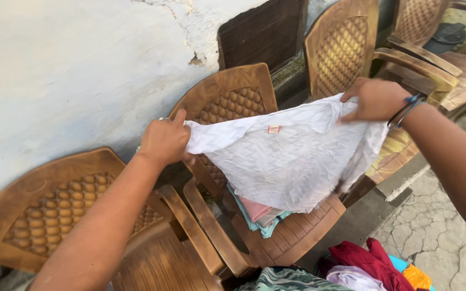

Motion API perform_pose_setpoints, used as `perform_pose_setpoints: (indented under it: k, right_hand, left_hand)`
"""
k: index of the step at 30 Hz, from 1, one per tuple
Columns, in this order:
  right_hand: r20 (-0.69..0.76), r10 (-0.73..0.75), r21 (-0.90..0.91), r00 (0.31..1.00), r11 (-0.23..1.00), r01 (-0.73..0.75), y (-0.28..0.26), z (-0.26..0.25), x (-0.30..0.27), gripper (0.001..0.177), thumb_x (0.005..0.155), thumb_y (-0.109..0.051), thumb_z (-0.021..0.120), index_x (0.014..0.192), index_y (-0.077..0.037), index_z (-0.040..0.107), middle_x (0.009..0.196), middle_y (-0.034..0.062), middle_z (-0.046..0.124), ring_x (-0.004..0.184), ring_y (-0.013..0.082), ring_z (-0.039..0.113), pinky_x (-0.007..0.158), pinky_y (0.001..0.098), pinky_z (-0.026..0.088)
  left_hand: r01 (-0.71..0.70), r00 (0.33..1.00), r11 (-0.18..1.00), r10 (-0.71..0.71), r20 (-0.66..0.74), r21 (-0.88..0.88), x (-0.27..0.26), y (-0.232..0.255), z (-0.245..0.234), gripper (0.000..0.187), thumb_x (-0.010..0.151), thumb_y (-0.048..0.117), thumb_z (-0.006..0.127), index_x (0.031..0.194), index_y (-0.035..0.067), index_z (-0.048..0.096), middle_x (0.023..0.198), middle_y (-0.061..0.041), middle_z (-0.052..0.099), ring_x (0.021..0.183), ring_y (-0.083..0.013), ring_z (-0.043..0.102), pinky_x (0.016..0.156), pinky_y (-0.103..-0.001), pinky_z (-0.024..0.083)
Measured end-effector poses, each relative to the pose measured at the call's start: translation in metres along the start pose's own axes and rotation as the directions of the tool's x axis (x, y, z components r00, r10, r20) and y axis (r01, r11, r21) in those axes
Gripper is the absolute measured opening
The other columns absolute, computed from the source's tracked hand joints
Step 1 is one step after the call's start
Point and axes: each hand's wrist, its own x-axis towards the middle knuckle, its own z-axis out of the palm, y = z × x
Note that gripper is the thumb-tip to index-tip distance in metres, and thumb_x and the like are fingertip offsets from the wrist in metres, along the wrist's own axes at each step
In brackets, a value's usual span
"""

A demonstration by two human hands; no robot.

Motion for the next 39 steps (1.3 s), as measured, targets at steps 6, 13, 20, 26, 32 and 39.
perform_pose_setpoints:
  k: [6, 13, 20, 26, 32, 39]
  right_hand:
    - [0.121, 0.079, -0.256, 0.989, 0.966, -0.046, -0.03, 0.02, -0.003, 0.051, 0.082, -0.05, 0.077, 0.125, -0.021, 0.071, 0.124, 0.0092, 0.062, 0.113, 0.03, 0.069, 0.094, 0.0426, 0.057]
    - [0.163, -0.089, 0.356, 0.983, 0.934, 0.026, 0.012, 0.045, 0.026, 0.048, 0.079, -0.043, 0.081, 0.113, -0.009, 0.077, 0.111, 0.0101, 0.077, 0.107, 0.0283, 0.071, 0.096, 0.0412, 0.054]
    - [0.239, -0.253, 0.755, 0.937, 0.656, -0.015, 0.014, 0.047, 0.046, 0.023, 0.088, -0.018, 0.077, 0.105, -0.002, 0.076, 0.1, 0.0151, 0.076, 0.094, 0.0201, 0.065, 0.087, 0.0359, 0.051]
    - [-0.006, -0.321, 0.938, 0.947, 0.326, 0.117, -0.016, 0.073, 0.073, 0.012, 0.081, 0.005, 0.065, 0.092, -0.001, 0.064, 0.129, 0.0056, 0.069, 0.112, 0.0103, 0.065, 0.096, 0.0301, 0.049]
    - [0.014, 0.048, 0.946, 0.999, 0.323, -0.029, -0.042, 0.097, 0.102, 0.01, 0.099, 0.001, 0.07, 0.103, 0.001, 0.061, 0.097, 0.0151, 0.069, 0.085, 0.0187, 0.06, 0.074, 0.0351, 0.045]
    - [-0.241, -0.069, 0.815, 0.968, 0.528, 0.24, -0.081, 0.093, 0.128, 0.018, 0.093, 0.003, 0.064, 0.108, -0.002, 0.056, 0.094, 0.0066, 0.067, 0.088, 0.013, 0.062, 0.079, 0.0279, 0.048]
  left_hand:
    - [0.152, 0.977, 0.951, -0.186, -0.105, -0.269, -0.009, 0.004, 0.019, 0.017, 0.083, 0.027, 0.071, 0.086, 0.011, 0.075, 0.101, -0.009, 0.067, 0.081, -0.0325, 0.071, 0.069, -0.048, 0.056]
    - [0.374, 0.836, 0.591, -0.548, -0.017, -0.715, -0.024, 0.0, 0.022, 0.027, 0.091, 0.029, 0.068, 0.091, 0.004, 0.076, 0.09, -0.018, 0.074, 0.083, -0.0381, 0.069, 0.073, -0.048, 0.053]
    - [0.102, 0.628, -0.153, -0.757, 0.183, -0.983, -0.022, -0.009, 0.046, 0.025, 0.096, 0.018, 0.061, 0.091, -0.003, 0.074, 0.08, -0.007, 0.069, 0.072, -0.0133, 0.059, 0.063, -0.032, 0.046]
    - [0.194, 0.502, -0.038, -0.854, 0.133, -0.98, -0.041, -0.008, 0.03, 0.023, 0.088, 0.007, 0.064, 0.11, 0.006, 0.07, 0.08, -0.007, 0.063, 0.068, -0.0135, 0.056, 0.059, -0.031, 0.045]
    - [0.332, 0.548, 0.243, -0.836, -0.024, -0.911, -0.07, -0.003, 0.045, 0.018, 0.09, 0.012, 0.068, 0.105, 0.006, 0.075, 0.092, -0.015, 0.074, 0.081, -0.024, 0.072, 0.074, -0.034, 0.054]
    - [0.467, 0.481, 0.24, -0.876, 0.017, -0.851, -0.105, -0.016, 0.084, 0.018, 0.088, 0.012, 0.073, 0.097, -0.004, 0.076, 0.095, -0.023, 0.072, 0.084, -0.0319, 0.067, 0.072, -0.039, 0.051]
